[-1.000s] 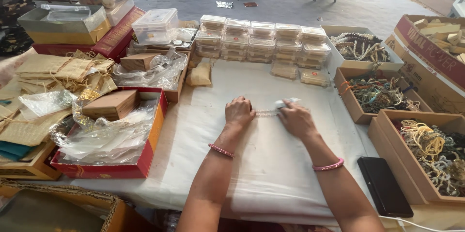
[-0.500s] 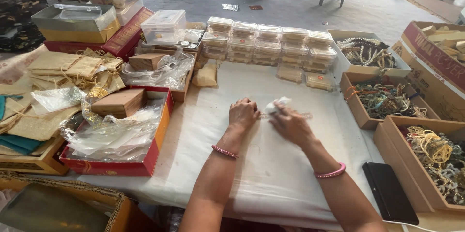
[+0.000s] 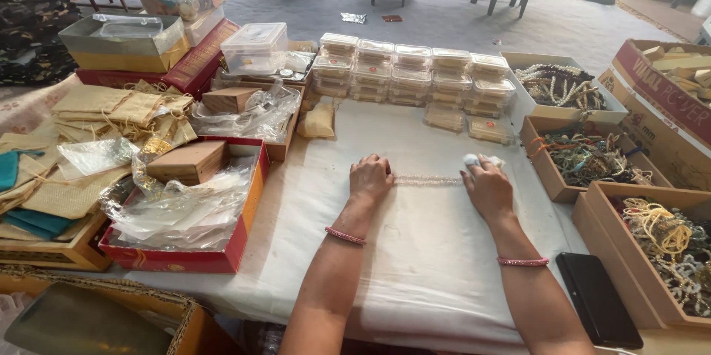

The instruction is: Sort, clean, and pack small jewelry items into small plastic bags and boxes.

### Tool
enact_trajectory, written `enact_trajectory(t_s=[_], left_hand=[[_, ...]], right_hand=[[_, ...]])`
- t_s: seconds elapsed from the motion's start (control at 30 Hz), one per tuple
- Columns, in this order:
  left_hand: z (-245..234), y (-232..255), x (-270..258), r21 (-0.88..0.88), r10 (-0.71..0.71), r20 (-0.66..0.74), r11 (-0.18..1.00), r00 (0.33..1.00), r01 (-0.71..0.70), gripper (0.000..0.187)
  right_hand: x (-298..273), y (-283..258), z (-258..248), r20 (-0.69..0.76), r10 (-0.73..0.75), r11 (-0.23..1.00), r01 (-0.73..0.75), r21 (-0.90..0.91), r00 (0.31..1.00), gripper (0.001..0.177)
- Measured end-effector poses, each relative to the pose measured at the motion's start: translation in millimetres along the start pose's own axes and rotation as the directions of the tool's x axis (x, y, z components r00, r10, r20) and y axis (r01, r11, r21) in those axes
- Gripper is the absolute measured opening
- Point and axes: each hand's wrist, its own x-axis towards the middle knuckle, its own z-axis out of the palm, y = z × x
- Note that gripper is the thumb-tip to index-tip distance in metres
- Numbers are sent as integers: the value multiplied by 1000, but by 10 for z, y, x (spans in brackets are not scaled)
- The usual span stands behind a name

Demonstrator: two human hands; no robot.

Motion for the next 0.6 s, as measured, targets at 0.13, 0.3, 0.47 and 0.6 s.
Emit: enact_trajectory(t_s=[0.13,0.3,0.47,0.6], left_hand=[[-190,71,-53,-55,1,3,998,1000,-1,18],[-148,68,-49,13,10,10,1000,1000,-10,18],[-92,53,-17,33,-10,8,999,1000,9,22],[-124,75,-31,31,-15,13,999,1000,15,25]], right_hand=[[-2,-396,-85,-153,-194,978,204,50,969,37],[-153,-792,-308,-140,-563,773,578,261,815,34],[-60,-405,-111,-5,-351,917,344,203,936,31],[-15,-159,-247,146,48,986,-70,148,988,29]])
